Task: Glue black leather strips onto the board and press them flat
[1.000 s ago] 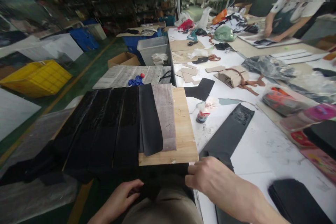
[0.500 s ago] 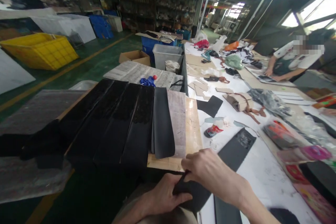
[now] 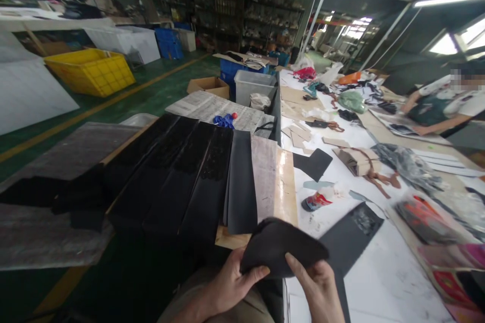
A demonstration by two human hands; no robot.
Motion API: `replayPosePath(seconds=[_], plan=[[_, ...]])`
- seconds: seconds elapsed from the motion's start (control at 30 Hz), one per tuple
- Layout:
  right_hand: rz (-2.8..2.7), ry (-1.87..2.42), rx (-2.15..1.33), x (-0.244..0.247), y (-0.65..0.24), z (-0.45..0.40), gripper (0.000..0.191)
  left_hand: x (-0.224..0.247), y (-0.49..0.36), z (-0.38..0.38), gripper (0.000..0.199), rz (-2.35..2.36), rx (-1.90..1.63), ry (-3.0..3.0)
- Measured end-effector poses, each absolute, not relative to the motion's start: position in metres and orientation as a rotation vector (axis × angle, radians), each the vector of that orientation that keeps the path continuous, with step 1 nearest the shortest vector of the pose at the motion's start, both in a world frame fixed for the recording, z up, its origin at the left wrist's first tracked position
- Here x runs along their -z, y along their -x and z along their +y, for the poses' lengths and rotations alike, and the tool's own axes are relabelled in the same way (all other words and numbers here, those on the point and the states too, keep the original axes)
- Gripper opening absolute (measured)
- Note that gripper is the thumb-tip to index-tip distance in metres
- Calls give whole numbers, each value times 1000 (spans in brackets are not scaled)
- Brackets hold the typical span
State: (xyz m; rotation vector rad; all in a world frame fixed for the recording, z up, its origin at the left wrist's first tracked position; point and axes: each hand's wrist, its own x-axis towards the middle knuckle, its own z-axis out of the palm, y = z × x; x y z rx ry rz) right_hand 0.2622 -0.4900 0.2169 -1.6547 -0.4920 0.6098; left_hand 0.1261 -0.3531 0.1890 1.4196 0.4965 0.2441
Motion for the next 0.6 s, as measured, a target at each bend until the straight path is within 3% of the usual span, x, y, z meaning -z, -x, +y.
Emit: replayPosePath(seconds=[0.13, 0.23, 0.43, 0.53, 0.6], plan=[[-810, 1730, -252, -223, -246, -487, 26, -194, -129, -353, 44, 475, -218, -1393], [-854, 1703, -174, -215, -249, -489, 29, -194, -130, -356, 37, 414, -194, -1417], [-192, 1522, -748, -207, -277, -489, 49, -191, -135, -369, 19, 338, -434, -1616], [-526, 1657, -536, -207, -262, -491, 32, -186, -136, -370, 28, 446, -350, -1408], [-825, 1728, -284, -205, -248, -496, 31, -183, -135, -369, 35, 501, -293, -1256]])
